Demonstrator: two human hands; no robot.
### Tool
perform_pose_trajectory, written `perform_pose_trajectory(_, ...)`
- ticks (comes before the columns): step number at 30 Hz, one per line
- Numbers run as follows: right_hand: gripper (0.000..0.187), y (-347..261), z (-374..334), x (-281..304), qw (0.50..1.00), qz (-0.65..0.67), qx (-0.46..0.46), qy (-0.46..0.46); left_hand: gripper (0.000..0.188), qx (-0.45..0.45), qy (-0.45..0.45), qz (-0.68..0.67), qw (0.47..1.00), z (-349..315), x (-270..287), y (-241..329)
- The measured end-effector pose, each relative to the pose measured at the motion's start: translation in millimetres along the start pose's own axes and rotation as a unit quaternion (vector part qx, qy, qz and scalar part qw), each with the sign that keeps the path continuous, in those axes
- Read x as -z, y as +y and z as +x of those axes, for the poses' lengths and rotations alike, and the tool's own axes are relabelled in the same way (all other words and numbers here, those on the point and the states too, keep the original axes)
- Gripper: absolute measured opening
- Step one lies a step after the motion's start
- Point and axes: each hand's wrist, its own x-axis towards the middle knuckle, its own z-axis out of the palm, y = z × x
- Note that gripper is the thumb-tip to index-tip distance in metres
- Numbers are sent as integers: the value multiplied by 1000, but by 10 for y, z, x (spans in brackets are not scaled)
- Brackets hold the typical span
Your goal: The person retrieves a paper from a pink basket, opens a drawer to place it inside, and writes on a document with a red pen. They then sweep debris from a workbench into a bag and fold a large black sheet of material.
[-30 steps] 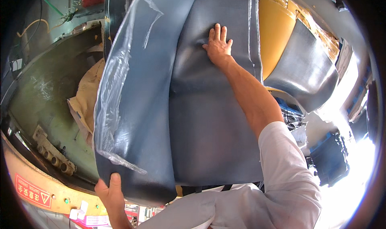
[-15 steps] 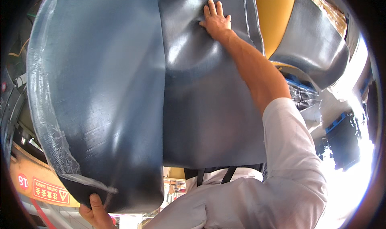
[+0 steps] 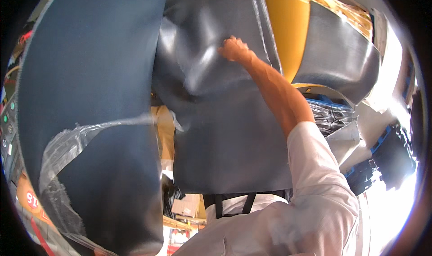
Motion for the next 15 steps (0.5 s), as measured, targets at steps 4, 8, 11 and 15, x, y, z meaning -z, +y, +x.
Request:
perform_pose_trajectory(4,108,-494,-1328,741,753,633,58,-171,38,-411,-190,247,857,-175,-283,370)
perform_pose_trajectory(8,115,-764,-2802,1465,491,845,162,-137,55,-698,-238,91,669,-658,-878,476)
perform_pose_trajectory(11,79,-592,-3299,1876,678,730,27,-78,58,-792,-241,2,561,-899,-1067,551)
perform_pose_trajectory(15,27,-280,-3775,2187,684,727,-62,-6,53,-808,-266,-26,524,-1077,-913,692)
